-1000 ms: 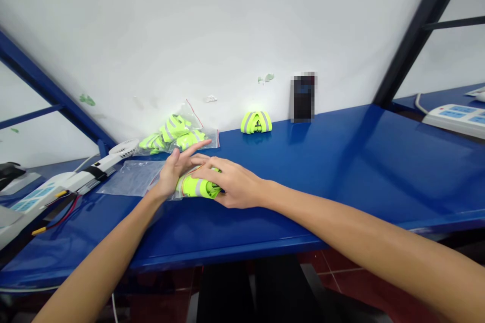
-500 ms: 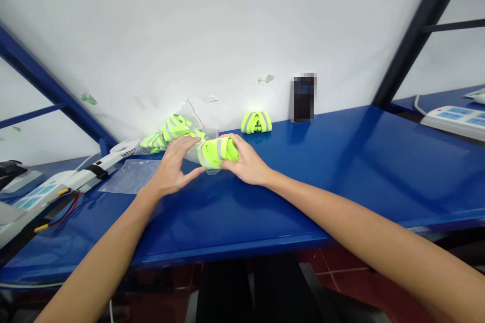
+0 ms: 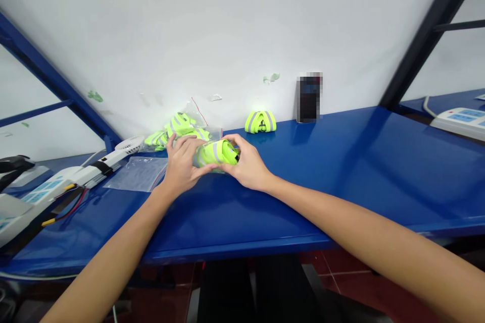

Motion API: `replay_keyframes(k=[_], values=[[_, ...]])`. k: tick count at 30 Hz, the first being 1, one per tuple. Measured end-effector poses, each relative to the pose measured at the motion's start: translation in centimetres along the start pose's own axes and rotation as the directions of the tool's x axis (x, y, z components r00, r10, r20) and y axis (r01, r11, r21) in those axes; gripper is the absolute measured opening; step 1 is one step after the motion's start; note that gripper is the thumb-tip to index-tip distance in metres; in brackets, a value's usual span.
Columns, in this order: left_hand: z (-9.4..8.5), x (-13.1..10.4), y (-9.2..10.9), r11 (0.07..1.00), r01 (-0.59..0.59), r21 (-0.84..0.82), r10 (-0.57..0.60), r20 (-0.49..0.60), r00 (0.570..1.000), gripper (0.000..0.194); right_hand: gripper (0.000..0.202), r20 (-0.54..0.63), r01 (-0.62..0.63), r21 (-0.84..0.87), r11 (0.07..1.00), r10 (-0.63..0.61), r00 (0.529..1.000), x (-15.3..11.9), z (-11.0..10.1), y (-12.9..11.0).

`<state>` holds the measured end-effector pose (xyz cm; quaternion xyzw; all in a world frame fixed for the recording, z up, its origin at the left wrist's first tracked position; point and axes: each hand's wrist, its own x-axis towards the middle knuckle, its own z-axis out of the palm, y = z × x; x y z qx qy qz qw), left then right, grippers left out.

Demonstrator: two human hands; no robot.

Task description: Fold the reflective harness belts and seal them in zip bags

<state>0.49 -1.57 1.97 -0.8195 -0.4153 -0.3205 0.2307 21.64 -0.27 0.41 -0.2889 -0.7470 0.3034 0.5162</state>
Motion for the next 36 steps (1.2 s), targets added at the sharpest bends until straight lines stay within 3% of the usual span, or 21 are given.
replay_keyframes(k=[4,8,12,17,23,28,36], values=[[-0.5,0.2,0.2,0.996,-0.085,0.001,0.084,0.135,0.987,0.07,0.048,-0.062,0.015,-0.043,0.999,-0.017,0.998,0.4,-0.6,0.5],[-0.2,0.2,0.3,0.999,-0.029,0.023,0.025,0.135,0.99,0.063,0.049,-0.077,0.047,-0.228,0.972,-0.066,0.995,0.4,-0.9,0.2],[0.0,-0.1,-0.3,1.0,0.027,-0.015,-0.024,0.188,0.982,0.072,0.042,0.015,0.176,-0.275,0.945,-0.178,0.984,-0.2,-0.4,-0.5],[0.0,-0.4,-1.1,0.996,-0.038,-0.082,0.051,0.171,0.984,0.061,0.04,0.076,0.202,-0.262,0.944,-0.189,0.979,-0.4,-0.4,-0.7],[-0.2,-0.5,-1.5,0.995,-0.033,-0.095,0.051,0.193,0.98,0.054,0.046,0.253,0.223,-0.151,0.963,-0.181,0.95,0.5,-2.0,-0.1],[0.6,-0.6,-1.0,0.993,-0.061,-0.102,0.077,0.162,0.984,0.056,0.036,0.238,0.216,-0.141,0.966,-0.178,0.955,0.2,-1.4,0.3],[1.1,-0.7,0.1,0.966,-0.086,-0.244,0.133,0.182,0.974,0.049,0.019,0.201,0.352,-0.283,0.892,-0.304,0.931,-0.5,-0.2,0.6]])
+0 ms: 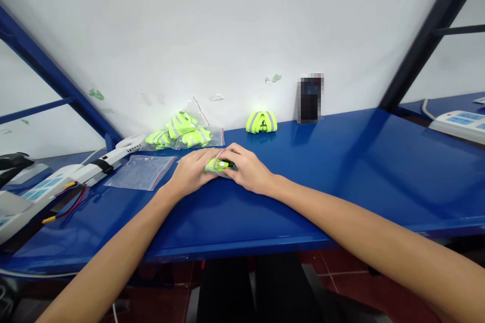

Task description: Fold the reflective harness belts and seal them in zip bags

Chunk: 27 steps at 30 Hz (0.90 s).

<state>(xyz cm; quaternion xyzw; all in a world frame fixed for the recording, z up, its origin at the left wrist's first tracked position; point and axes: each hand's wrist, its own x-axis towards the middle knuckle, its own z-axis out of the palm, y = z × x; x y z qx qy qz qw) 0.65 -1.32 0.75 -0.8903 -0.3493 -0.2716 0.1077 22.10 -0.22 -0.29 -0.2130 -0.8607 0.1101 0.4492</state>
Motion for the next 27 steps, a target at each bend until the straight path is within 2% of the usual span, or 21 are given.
replay_keyframes(k=[6,9,12,15,18,21,23,27], values=[[0.2,-0.2,-0.5,0.989,0.047,-0.141,-0.05,-0.015,0.999,0.043,0.027,-0.026,-0.064,-0.014,0.998,0.064,0.998,0.1,0.0,-0.3],[0.2,-0.1,-0.7,0.978,0.068,-0.196,-0.078,-0.043,0.996,0.04,0.029,-0.022,-0.013,-0.01,1.0,0.013,1.0,0.2,-0.3,-0.7],[0.1,0.1,-0.5,0.968,0.1,-0.23,-0.129,-0.115,0.985,0.034,0.021,-0.136,0.021,-0.002,1.0,-0.021,0.991,0.3,-1.1,-1.1],[-0.2,0.2,0.0,0.959,0.155,-0.236,-0.206,-0.207,0.956,0.027,0.019,-0.254,-0.038,-0.012,0.999,0.034,0.967,0.6,-2.2,-0.8],[-0.3,0.2,0.2,0.945,0.192,-0.266,-0.262,-0.26,0.929,0.024,0.045,-0.18,-0.057,-0.011,0.998,0.054,0.982,0.7,-2.5,0.2],[-0.4,0.1,0.3,0.904,0.224,-0.364,-0.32,-0.231,0.919,0.023,0.065,-0.041,-0.091,0.017,0.996,0.092,0.995,0.6,-2.0,1.3],[-0.4,0.0,0.4,0.858,0.245,-0.451,-0.362,-0.195,0.911,0.023,0.062,-0.004,-0.131,0.078,0.988,0.131,0.991,0.5,-1.5,1.6],[-0.5,0.1,0.5,0.763,0.262,-0.591,-0.418,-0.141,0.898,0.024,0.033,-0.022,-0.197,0.219,0.956,0.206,0.978,0.6,-1.0,1.1]])
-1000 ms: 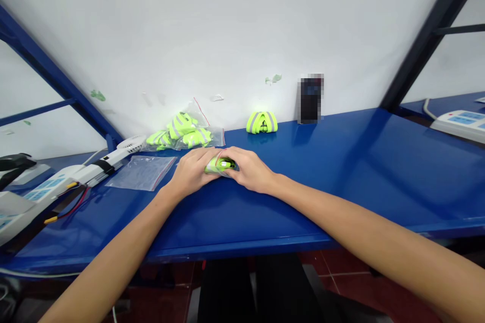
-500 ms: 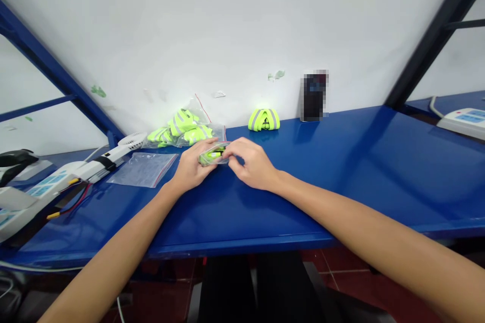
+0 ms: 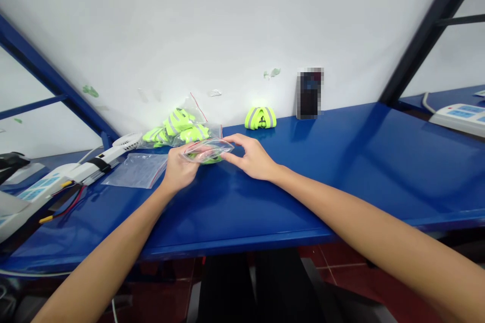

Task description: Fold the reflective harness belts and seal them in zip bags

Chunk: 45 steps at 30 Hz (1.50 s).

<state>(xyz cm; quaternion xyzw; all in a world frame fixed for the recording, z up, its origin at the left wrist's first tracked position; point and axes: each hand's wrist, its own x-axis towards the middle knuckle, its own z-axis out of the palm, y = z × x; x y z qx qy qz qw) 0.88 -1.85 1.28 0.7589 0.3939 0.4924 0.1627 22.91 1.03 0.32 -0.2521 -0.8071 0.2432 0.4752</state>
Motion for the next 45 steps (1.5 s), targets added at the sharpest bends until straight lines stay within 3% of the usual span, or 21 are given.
replay_keyframes(k=[4,8,11,14,16,19,21,22,25,28,30,32,34,36,39,41,45], values=[[0.2,0.1,0.3,0.996,0.055,-0.073,-0.056,-0.019,0.998,0.024,0.026,-0.018,-0.067,0.083,0.994,0.069,0.997,-0.1,0.0,-0.6],[0.2,0.0,0.2,0.986,0.102,-0.134,-0.107,-0.032,0.994,0.029,0.033,0.021,-0.121,0.095,0.988,0.119,0.993,-0.1,0.1,-0.8],[-0.1,-0.2,0.1,0.994,0.003,-0.112,-0.005,-0.018,1.0,0.032,0.037,0.056,-0.163,0.089,0.983,0.159,0.986,0.1,0.0,-0.5],[-0.3,-0.3,0.4,0.987,-0.163,-0.005,0.163,0.064,0.985,0.038,0.032,-0.022,-0.197,0.106,0.975,0.201,0.979,0.4,-0.2,0.3],[-0.1,-0.3,0.8,0.943,-0.307,0.128,0.281,0.192,0.94,0.047,0.027,-0.115,-0.302,0.147,0.942,0.32,0.94,0.7,-0.5,0.9],[0.5,-0.3,1.4,0.835,-0.433,0.338,0.321,0.34,0.884,0.052,0.037,-0.112,-0.54,0.301,0.786,0.591,0.799,1.0,-0.6,1.5],[0.8,-0.3,1.4,0.803,-0.383,0.456,0.241,0.34,0.909,0.054,0.048,-0.041,-0.624,0.377,0.684,0.685,0.727,1.0,-0.6,1.3],[0.9,-0.3,1.3,0.805,-0.329,0.493,0.183,0.32,0.929,0.056,0.053,-0.015,-0.639,0.383,0.667,0.696,0.718,1.0,-0.6,1.1],[0.6,-0.2,0.5,0.866,-0.106,0.488,-0.006,0.224,0.975,0.056,0.068,0.048,-0.642,0.29,0.71,0.659,0.751,0.9,-0.6,0.5],[-0.4,0.3,-0.3,0.949,0.128,0.288,-0.159,0.088,0.983,0.044,0.068,0.115,-0.619,0.193,0.762,0.609,0.785,0.8,-0.9,0.4],[-1.3,0.8,-0.5,0.959,0.284,0.026,-0.284,0.041,0.958,0.044,0.06,0.105,-0.599,0.137,0.789,0.589,0.801,0.9,-1.2,0.8],[-1.8,1.2,-0.5,0.879,0.424,-0.217,-0.41,0.108,0.906,0.051,0.057,0.064,-0.58,0.068,0.812,0.576,0.815,0.9,-1.5,1.4],[-1.9,1.4,-0.6,0.8,0.517,-0.305,-0.487,0.174,0.856,0.052,0.056,0.053,-0.57,0.006,0.822,0.569,0.821,1.0,-1.6,1.8],[-1.4,1.3,-0.8,0.8,0.543,-0.256,-0.526,0.134,0.84,0.045,0.053,0.086,-0.563,-0.017,0.826,0.562,0.823,1.0,-1.5,1.9],[-0.4,0.8,-1.2,0.869,0.493,-0.054,-0.486,0.096,0.868,0.038,0.045,0.185,-0.493,0.038,0.869,0.478,0.858,0.8,-1.4,1.8],[0.1,0.4,-1.2,0.896,0.444,0.0,-0.435,0.198,0.878,0.042,0.042,0.243,-0.433,0.104,0.896,0.399,0.884,0.7,-1.2,1.5],[0.0,0.0,-0.7,0.841,0.521,-0.149,-0.41,0.452,0.792,0.062,0.042,0.249,-0.384,0.138,0.913,0.343,0.906,0.7,-1.0,1.1]])
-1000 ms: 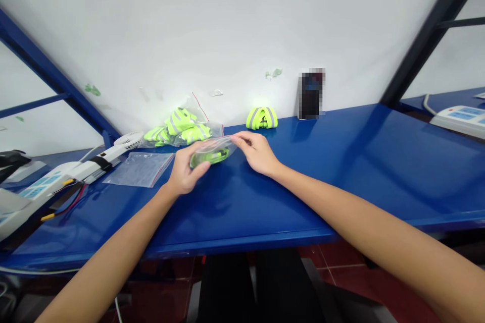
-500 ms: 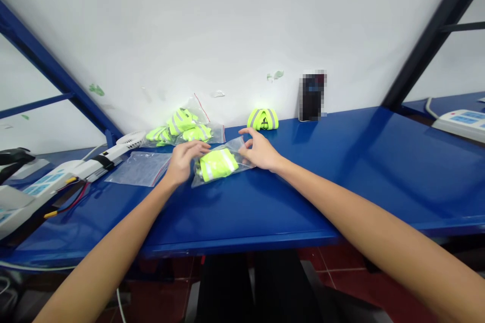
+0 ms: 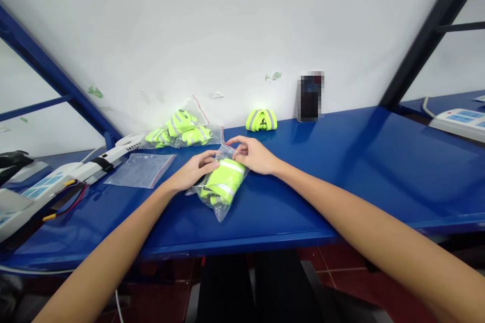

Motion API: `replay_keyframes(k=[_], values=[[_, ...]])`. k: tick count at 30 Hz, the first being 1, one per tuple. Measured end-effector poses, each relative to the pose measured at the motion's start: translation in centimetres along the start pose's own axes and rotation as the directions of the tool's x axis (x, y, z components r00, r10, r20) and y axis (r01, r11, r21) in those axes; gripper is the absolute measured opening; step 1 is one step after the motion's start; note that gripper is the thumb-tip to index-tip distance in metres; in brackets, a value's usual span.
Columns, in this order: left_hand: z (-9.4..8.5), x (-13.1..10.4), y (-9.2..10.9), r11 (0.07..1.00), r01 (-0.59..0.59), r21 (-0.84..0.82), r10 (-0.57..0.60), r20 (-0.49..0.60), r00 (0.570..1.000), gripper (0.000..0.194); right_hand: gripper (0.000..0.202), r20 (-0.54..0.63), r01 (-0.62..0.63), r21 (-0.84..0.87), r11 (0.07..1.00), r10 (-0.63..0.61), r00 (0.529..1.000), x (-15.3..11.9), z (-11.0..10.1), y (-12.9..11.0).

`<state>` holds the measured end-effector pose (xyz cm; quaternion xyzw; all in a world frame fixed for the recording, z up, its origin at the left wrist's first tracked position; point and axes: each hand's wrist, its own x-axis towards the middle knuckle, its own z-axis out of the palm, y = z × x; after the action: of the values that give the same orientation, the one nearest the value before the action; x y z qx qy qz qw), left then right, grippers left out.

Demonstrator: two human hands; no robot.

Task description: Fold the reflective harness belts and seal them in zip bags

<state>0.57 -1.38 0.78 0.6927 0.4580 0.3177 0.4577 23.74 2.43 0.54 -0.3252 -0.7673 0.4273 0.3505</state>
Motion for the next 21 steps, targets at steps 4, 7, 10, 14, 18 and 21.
replay_keyframes(k=[4,7,10,14,18,21], values=[[-0.6,0.1,-0.1,0.993,-0.004,-0.118,0.009,0.037,0.999,0.077,0.033,-0.043,-0.076,-0.012,0.997,0.075,0.996,0.0,0.4,-0.4],[-0.4,0.7,-0.4,0.996,0.01,-0.085,-0.012,-0.032,0.999,0.067,0.024,-0.026,-0.074,-0.126,0.989,0.071,0.997,-0.2,0.8,-1.0],[0.0,1.2,-0.7,0.999,-0.005,0.045,0.008,-0.066,0.998,0.051,0.023,-0.053,-0.067,-0.284,0.957,0.054,0.997,-0.3,0.9,-1.4],[0.2,1.3,-1.0,0.985,-0.081,0.151,0.101,-0.134,0.986,0.043,0.019,-0.02,-0.055,-0.311,0.949,0.051,0.998,-0.2,0.6,-1.2],[-0.2,1.1,-1.1,0.984,-0.09,0.151,0.114,-0.158,0.981,0.039,0.015,0.043,-0.001,-0.274,0.962,0.013,0.999,-0.2,0.4,-0.9],[-0.3,1.0,-1.2,0.994,-0.085,0.073,0.097,-0.176,0.98,0.03,0.016,0.049,-0.008,-0.263,0.965,0.021,0.999,-0.2,0.3,-1.0]])
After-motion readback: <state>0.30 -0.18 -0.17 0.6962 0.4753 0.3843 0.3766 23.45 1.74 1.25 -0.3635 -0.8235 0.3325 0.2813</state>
